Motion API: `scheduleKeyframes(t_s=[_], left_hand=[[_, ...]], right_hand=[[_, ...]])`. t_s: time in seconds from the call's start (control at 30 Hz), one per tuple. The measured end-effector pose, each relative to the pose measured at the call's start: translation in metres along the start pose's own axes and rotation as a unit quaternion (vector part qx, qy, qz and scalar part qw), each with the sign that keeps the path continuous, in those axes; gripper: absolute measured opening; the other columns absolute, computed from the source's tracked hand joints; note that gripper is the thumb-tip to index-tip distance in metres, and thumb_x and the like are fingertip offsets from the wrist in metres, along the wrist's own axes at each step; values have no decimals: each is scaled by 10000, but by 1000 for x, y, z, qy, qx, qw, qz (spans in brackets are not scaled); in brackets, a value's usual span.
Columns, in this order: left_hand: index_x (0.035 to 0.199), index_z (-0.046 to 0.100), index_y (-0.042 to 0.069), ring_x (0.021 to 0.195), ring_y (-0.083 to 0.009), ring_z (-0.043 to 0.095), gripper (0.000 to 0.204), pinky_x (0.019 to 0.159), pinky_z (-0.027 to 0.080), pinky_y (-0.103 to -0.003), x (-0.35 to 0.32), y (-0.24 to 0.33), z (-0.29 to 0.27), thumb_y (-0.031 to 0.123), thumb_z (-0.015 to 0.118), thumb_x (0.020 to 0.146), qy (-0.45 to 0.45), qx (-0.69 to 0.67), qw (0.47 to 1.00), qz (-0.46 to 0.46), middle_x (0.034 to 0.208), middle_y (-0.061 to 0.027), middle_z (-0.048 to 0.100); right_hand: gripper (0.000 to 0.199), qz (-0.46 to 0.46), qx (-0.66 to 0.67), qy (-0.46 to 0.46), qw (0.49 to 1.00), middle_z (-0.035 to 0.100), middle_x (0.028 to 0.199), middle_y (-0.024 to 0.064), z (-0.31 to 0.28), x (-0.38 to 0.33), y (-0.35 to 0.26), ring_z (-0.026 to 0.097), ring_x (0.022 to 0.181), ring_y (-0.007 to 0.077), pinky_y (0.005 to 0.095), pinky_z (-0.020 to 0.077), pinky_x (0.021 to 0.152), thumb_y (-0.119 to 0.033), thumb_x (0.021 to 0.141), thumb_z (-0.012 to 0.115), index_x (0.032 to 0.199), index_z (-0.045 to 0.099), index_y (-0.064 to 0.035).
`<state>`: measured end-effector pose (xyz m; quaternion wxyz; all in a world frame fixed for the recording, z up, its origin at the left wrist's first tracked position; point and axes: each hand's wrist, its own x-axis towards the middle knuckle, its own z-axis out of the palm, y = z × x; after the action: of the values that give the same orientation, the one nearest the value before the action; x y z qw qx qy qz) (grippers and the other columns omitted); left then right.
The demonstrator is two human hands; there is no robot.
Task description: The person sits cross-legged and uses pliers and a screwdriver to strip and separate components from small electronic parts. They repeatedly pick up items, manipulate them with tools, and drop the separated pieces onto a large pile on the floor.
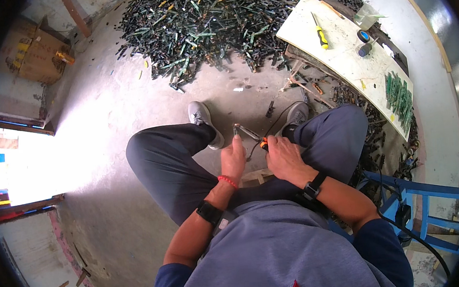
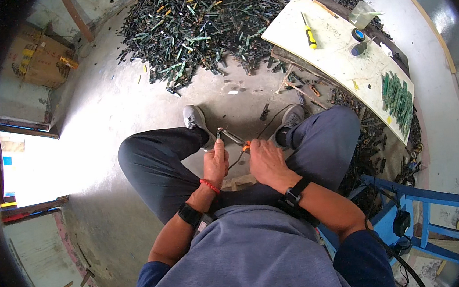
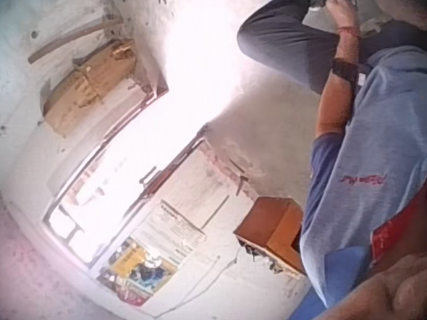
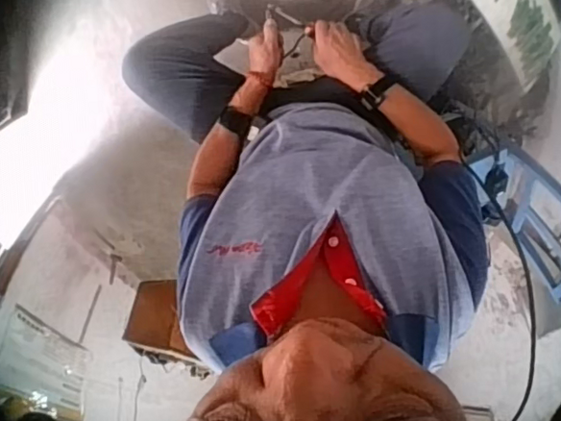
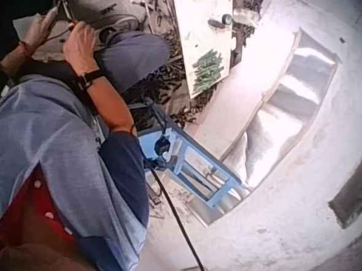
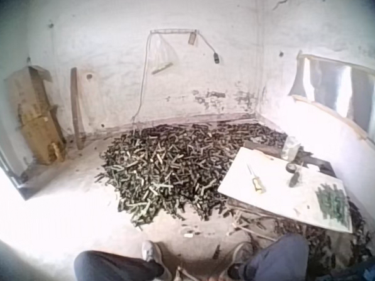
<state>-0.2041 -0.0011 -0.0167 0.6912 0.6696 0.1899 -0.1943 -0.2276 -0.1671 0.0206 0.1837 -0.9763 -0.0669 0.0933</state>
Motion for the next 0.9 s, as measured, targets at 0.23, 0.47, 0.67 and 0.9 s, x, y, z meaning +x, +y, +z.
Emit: scheduleKeyframes(t_s=[0.23,0.47,0.67,0.9], left_hand=[[612,490,56,462,-92,392,563,438,313,-279,-3,3,1,471,438,989,-7,-2,1000,-1,537,14,434],[607,518,25,498,-108,430,577,481,358,-291,-2,3,0,442,434,997,-4,18,1000,-12,557,-11,480],[679,547,-32,537,-169,488,565,536,412,-383,8,-17,4,409,415,1006,28,114,990,78,555,-105,500],[685,528,-33,521,-284,507,561,533,398,-425,8,-21,8,391,380,1020,79,271,943,173,558,-156,504]], right_hand=[[193,8,7,-11,1000,602,935,212,0,-2,-2,587,928,372,494,486,755,-114,821,551,964,512,11],[189,15,12,-10,1000,611,935,221,1,-2,-2,592,930,376,493,490,755,-110,818,551,954,518,17],[193,38,29,-31,998,619,957,239,-2,0,-10,599,956,395,480,499,798,-75,808,550,964,553,40],[168,43,37,-51,997,636,945,248,-4,1,-19,618,935,388,476,501,795,-69,823,532,942,573,43]])
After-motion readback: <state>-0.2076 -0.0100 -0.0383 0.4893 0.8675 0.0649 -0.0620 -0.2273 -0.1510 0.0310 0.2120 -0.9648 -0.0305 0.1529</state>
